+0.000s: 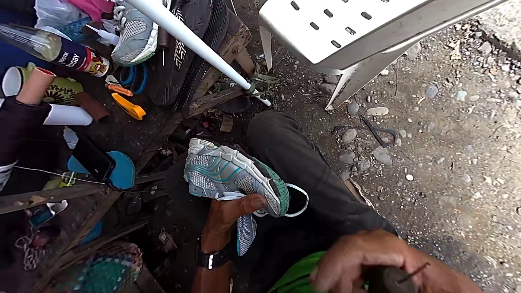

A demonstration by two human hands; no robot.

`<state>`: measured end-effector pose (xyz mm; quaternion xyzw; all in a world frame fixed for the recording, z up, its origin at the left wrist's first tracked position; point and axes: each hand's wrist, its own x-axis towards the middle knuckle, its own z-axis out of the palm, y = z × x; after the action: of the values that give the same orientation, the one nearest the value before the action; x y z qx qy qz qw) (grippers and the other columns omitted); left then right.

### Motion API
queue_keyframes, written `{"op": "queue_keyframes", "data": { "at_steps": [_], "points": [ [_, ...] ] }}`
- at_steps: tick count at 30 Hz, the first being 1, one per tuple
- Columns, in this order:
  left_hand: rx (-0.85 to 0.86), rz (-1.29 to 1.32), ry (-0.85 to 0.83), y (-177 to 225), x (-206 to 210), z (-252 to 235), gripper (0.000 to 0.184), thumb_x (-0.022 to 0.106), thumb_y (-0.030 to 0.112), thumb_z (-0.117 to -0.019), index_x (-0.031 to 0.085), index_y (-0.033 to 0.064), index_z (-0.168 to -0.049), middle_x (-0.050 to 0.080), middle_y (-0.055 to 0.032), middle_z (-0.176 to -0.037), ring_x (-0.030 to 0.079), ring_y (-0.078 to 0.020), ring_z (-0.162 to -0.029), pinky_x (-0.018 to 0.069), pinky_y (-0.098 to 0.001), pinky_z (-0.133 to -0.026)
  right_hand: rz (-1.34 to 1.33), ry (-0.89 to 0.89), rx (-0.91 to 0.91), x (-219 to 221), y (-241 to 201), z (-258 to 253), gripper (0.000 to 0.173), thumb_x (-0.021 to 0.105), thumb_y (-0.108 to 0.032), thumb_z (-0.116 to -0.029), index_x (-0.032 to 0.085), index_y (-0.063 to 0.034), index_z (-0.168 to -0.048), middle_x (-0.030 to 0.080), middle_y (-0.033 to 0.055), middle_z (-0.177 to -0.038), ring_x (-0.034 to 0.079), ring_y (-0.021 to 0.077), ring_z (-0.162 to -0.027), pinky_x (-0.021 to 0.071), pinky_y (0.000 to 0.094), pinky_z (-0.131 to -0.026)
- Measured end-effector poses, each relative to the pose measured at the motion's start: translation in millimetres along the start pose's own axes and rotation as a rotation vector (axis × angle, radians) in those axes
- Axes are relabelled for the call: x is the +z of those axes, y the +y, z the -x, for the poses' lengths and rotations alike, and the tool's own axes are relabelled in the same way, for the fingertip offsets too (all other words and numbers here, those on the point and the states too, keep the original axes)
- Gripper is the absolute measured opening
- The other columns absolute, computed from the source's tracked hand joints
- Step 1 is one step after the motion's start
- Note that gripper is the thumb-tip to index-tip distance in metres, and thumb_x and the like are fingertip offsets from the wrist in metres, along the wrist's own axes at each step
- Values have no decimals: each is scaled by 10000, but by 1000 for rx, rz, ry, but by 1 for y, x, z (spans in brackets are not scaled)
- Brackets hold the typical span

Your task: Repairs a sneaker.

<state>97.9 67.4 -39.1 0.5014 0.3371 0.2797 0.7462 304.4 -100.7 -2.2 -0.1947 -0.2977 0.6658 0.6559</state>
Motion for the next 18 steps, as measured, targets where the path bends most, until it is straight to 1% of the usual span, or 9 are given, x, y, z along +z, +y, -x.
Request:
{"op": "queue_keyframes", "data": {
  "at_steps": [1, 2, 4, 6, 8, 10, 12, 14, 18],
  "points": [
    [-4, 14, -12, 0, -2, 0, 441, 891, 111, -720, 735, 145, -1131, 773, 26, -1061, 724, -57, -989, 590, -239, -923, 311, 96, 71, -19, 7, 7, 422, 705, -285, -985, 584, -70, -1327, 694, -8, -852, 562, 7, -614, 462, 150, -527],
    [-6, 21, -31, -1, -5, 0, 435, 887, 117, -725, 736, 151, -1133, 773, 27, -1061, 724, -54, -989, 590, -238, -922, 620, 199, 143, -35, 15, 8, 436, 700, -355, -986, 558, -120, -1326, 634, -54, -795, 528, 6, -593, 447, 166, -509],
    [-12, 47, -62, -3, -12, 1, 432, 886, 116, -726, 741, 152, -1131, 774, 19, -1058, 725, -54, -985, 590, -240, -922, 898, 279, 213, -53, 23, 4, 446, 597, -471, -1026, 546, -143, -1323, 594, -65, -779, 514, 19, -597, 447, 203, -516],
    [-11, 91, -84, -5, -17, 2, 430, 879, 109, -733, 744, 152, -1139, 775, 20, -1062, 724, -50, -986, 586, -236, -924, 931, 242, 194, -54, 24, -4, 439, 441, -433, -1098, 572, -125, -1381, 661, -33, -967, 598, 25, -748, 521, 206, -637],
    [4, 117, -123, -7, -22, 1, 418, 861, 112, -758, 746, 167, -1156, 773, 37, -1081, 718, -36, -1004, 575, -223, -937, 883, 177, 93, -48, 28, -13, 406, 442, -336, -1111, 612, -90, -1385, 683, 14, -1078, 620, 30, -827, 535, 193, -712],
    [6, 132, -143, -10, -27, 2, 393, 850, 112, -768, 755, 176, -1145, 776, 46, -1079, 718, -27, -1004, 573, -213, -934, 858, 108, 7, -43, 34, -22, 393, 544, -287, -1077, 610, -92, -1411, 706, 32, -1088, 618, 23, -830, 531, 177, -743],
    [4, 162, -153, -13, -31, 2, 388, 849, 101, -764, 759, 163, -1136, 777, 30, -1073, 722, -38, -1000, 578, -225, -928, 858, 80, -18, -40, 39, -29, 387, 585, -284, -1056, 631, -122, -1404, 689, 20, -1008, 592, 20, -788, 506, 169, -700],
    [9, 173, -210, -15, -36, 2, 393, 827, 98, -798, 746, 169, -1176, 770, 36, -1108, 712, -34, -1030, 566, -227, -952, 883, 80, -9, -41, 42, -33, 369, 560, -308, -1065, 654, -171, -1394, 636, 2, -933, 552, 24, -745, 464, 174, -643],
    [-41, 214, -198, -15, -35, 4, 373, 820, 74, -791, 755, 144, -1152, 773, 9, -1092, 719, -57, -1021, 571, -243, -947, 913, 100, -11, -44, 41, -35, 342, 502, -317, -1090, 699, -199, -1343, 626, -1, -887, 570, 43, -766, 463, 195, -648]
  ]
}}
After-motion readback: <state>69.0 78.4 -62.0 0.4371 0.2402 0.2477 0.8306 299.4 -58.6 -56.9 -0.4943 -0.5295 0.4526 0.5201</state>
